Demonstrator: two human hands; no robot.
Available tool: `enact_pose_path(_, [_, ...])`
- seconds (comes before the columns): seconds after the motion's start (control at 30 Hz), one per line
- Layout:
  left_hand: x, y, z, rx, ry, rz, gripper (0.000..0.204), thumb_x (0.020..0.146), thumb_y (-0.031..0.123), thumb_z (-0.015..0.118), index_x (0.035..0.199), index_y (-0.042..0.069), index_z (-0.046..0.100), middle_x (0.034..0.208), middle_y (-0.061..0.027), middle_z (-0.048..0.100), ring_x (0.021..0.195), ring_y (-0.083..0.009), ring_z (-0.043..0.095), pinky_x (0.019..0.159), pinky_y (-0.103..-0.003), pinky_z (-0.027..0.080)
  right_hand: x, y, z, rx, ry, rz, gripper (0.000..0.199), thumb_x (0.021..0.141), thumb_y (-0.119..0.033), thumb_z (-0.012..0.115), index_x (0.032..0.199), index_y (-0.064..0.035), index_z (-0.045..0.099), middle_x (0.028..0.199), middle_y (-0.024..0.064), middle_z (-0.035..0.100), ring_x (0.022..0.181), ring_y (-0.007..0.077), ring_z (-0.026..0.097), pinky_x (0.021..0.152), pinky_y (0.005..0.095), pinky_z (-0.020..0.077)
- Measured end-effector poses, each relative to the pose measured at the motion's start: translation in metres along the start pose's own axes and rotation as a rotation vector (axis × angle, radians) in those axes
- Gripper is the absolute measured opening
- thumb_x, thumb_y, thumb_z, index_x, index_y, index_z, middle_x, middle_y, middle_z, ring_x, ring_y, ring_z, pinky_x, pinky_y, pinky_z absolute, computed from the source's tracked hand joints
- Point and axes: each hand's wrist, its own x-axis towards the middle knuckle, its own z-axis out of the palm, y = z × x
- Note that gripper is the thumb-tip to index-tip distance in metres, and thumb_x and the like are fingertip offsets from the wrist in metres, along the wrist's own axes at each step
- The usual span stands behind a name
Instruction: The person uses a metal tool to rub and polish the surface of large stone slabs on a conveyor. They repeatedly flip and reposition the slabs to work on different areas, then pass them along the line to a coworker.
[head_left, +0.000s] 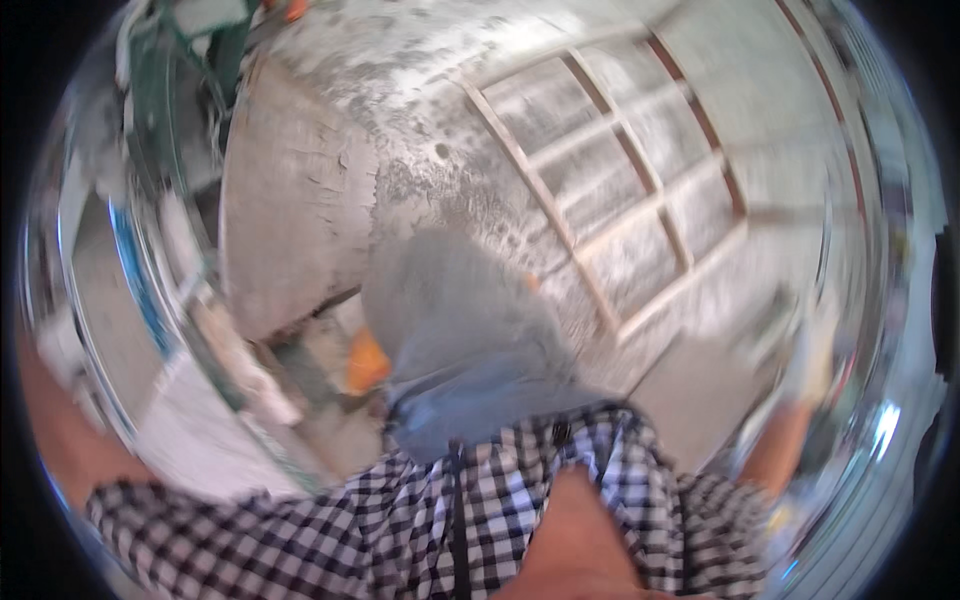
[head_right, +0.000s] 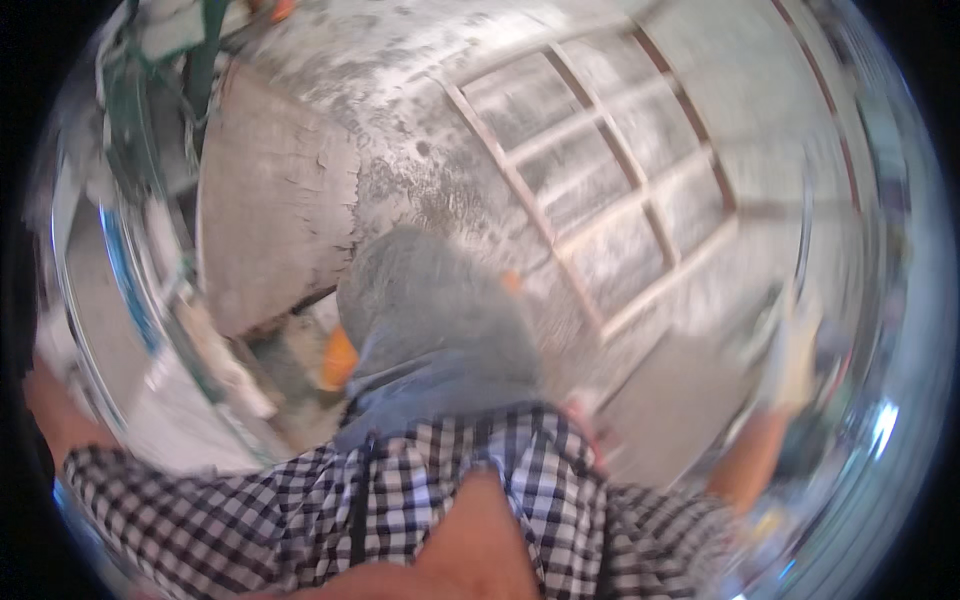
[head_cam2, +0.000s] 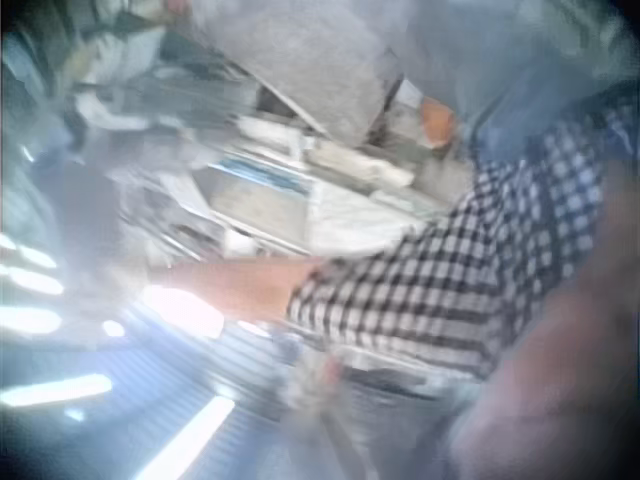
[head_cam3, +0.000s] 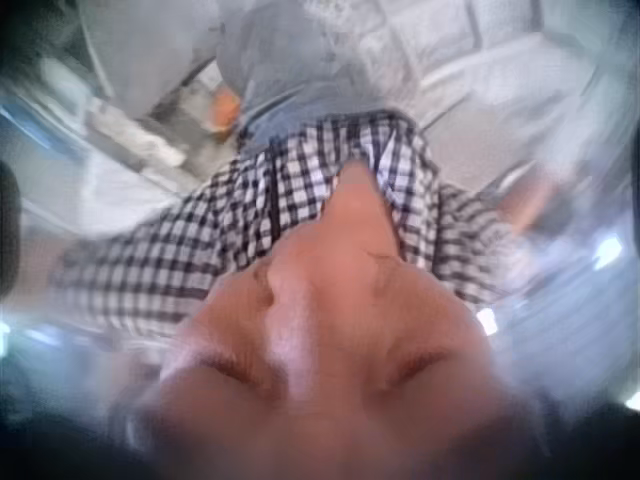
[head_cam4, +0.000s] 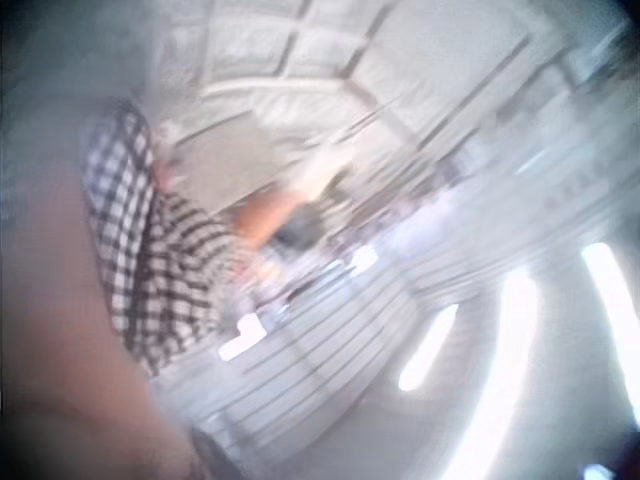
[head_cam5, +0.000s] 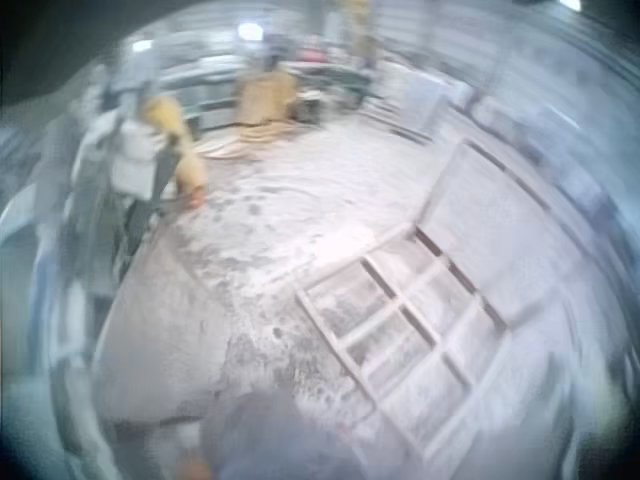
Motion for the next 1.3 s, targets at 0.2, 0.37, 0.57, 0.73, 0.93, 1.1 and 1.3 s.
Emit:
enact_pose_path(0.2, [-0.116, 0.185, 0.184, -0.123, -0.469, -0.059, 0.017, 0.079, 0.012, 0.059, 0.093, 0.004, 0.065, 0.099, -0.0140, 0.065, 0.090, -0.0323, 0.059, 0.086, -0.045, 0.048, 0.076, 0.090, 0.074, -0.036, -0.211, -0.013, 0.017, 0.098, -0.019, 0.064, 0.104, -0.0055, 0.071, 0.070, -0.0002, 0.057, 0.053, 0.0106, 0.050, 0.049, 0.0282, 0.0396])
enact_pose_path(0.37, [-0.210, 0.253, 0.159, -0.036, -0.907, -0.336, 0.026, 0.085, 0.016, 0.062, 0.105, 0.000, 0.067, 0.114, -0.0154, 0.066, 0.115, -0.0355, 0.057, 0.110, -0.049, 0.039, 0.098, 0.142, 0.062, -0.183, -0.267, -0.003, 0.018, 0.098, -0.020, 0.063, 0.106, -0.0048, 0.070, 0.075, 0.0017, 0.058, 0.058, 0.0119, 0.053, 0.054, 0.0292, 0.0417])
enact_pose_path(0.57, [-0.382, 0.235, 0.083, 0.251, -0.438, -0.856, 0.022, 0.089, 0.022, 0.057, 0.093, 0.007, 0.072, 0.100, -0.0186, 0.070, 0.101, -0.0375, 0.065, 0.094, -0.049, 0.048, 0.125, 0.163, 0.066, -0.266, -0.316, -0.091, 0.020, 0.099, -0.020, 0.061, 0.107, -0.0040, 0.070, 0.081, 0.0040, 0.060, 0.065, 0.0134, 0.056, 0.060, 0.0305, 0.0442])
enact_pose_path(0.73, [-0.474, 0.240, 0.099, 0.165, -0.444, -1.871, 0.039, 0.095, 0.040, 0.053, 0.113, 0.012, 0.072, 0.109, -0.0198, 0.071, 0.104, -0.0382, 0.067, 0.092, -0.047, 0.051, 0.168, 0.142, 0.102, -0.254, -0.305, -0.149, 0.022, 0.100, -0.021, 0.060, 0.109, -0.0034, 0.069, 0.085, 0.0059, 0.062, 0.071, 0.0147, 0.058, 0.065, 0.0316, 0.0462])
enact_pose_path(0.93, [-0.411, 0.248, 0.143, -0.164, -0.088, -1.789, 0.042, 0.098, 0.038, 0.054, 0.118, 0.005, 0.069, 0.111, -0.0188, 0.071, 0.103, -0.0301, 0.068, 0.091, -0.040, 0.051, 0.170, 0.037, 0.181, -0.282, -0.563, -0.706, 0.023, 0.101, -0.022, 0.059, 0.110, -0.0025, 0.069, 0.091, 0.0082, 0.064, 0.077, 0.0162, 0.061, 0.071, 0.0328, 0.0487])
enact_pose_path(1.1, [-0.381, 0.273, 0.130, -0.198, 0.174, -1.618, 0.038, 0.100, 0.031, 0.056, 0.125, 0.003, 0.067, 0.119, -0.0182, 0.070, 0.113, -0.0277, 0.065, 0.098, -0.037, 0.049, 0.119, -0.112, 0.244, -0.408, -0.954, -0.709, 0.026, 0.101, -0.026, 0.056, 0.104, -0.0009, 0.065, 0.072, 0.0078, 0.056, 0.059, 0.0160, 0.052, 0.058, 0.0331, 0.0442])
enact_pose_path(1.3, [-0.424, 0.385, 0.062, 0.177, 0.374, -1.732, 0.030, 0.100, 0.023, 0.058, 0.120, 0.003, 0.070, 0.111, -0.0133, 0.073, 0.108, -0.0229, 0.067, 0.095, -0.033, 0.051, 0.061, -0.200, 0.346, -0.358, -1.254, -0.956, 0.030, 0.102, -0.028, 0.056, 0.101, 0.0014, 0.065, 0.070, 0.0078, 0.056, 0.059, 0.0146, 0.050, 0.057, 0.0335, 0.0392])
